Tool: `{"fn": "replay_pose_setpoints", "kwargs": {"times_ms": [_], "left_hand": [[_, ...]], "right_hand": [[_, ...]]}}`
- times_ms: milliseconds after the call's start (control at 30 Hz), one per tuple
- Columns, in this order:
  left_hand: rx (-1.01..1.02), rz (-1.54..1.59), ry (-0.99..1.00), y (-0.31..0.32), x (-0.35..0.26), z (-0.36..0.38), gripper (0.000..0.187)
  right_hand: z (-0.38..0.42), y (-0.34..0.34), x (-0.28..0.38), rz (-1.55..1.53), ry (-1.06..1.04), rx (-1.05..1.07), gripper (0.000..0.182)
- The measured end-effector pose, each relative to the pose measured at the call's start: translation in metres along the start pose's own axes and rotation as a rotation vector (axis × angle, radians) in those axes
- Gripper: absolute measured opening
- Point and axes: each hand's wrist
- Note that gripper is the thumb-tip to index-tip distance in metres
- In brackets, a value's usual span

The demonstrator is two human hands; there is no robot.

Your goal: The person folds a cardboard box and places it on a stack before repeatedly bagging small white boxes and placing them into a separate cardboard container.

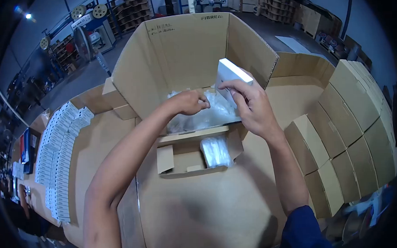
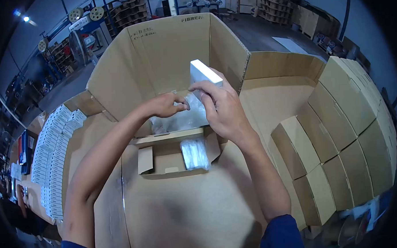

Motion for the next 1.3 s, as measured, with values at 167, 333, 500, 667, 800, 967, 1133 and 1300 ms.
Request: {"fn": "replay_pose_setpoints", "kwargs": {"times_ms": [167, 333, 500, 667, 800, 967, 1133, 1300], "left_hand": [[0.124, -0.006, -0.259, 0.027, 0.034, -0.079, 0.036], [0.001, 0.074, -0.180, 0.025, 0.030, -0.075, 0.031], [-0.552, 0.356, -0.057, 0.002, -0.005, -0.038, 0.021], [-0.755, 0.863, 0.250, -0.008, -0.033, 0.037, 0.031], [-0.856, 1.110, 0.444, 0.027, -0.095, 0.127, 0.033], [-0.792, 1.267, 0.291, 0.093, -0.134, 0.217, 0.018], [-1.033, 1.150, 0.105, 0.162, -0.123, 0.265, 0.018], [-1.052, 1.155, 0.022, 0.206, -0.131, 0.308, 0.021]], "right_hand": [[-0.002, -0.009, -0.012, -0.030, 0.064, 0.037, 0.022], [0.012, -0.006, -0.024, -0.079, 0.087, 0.018, 0.021], [0.018, -0.017, -0.014, -0.120, 0.167, 0.043, 0.020], [0.028, -0.026, 0.014, -0.129, 0.211, -0.025, 0.022], [0.054, -0.012, 0.036, -0.072, 0.059, -0.091, 0.052], [0.103, 0.011, 0.085, -0.622, 0.197, 0.196, 0.044], [0.189, 0.022, 0.123, -0.531, 0.313, 0.083, 0.020], [0.241, 0.021, 0.152, -0.602, 0.407, -0.033, 0.032]]}}
Point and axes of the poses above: each hand's wrist, its own z-axis away from the middle knuckle, its own y-axis out of the palm, x = y × z, and after that the axes turned 13 degrees about z, right-handed
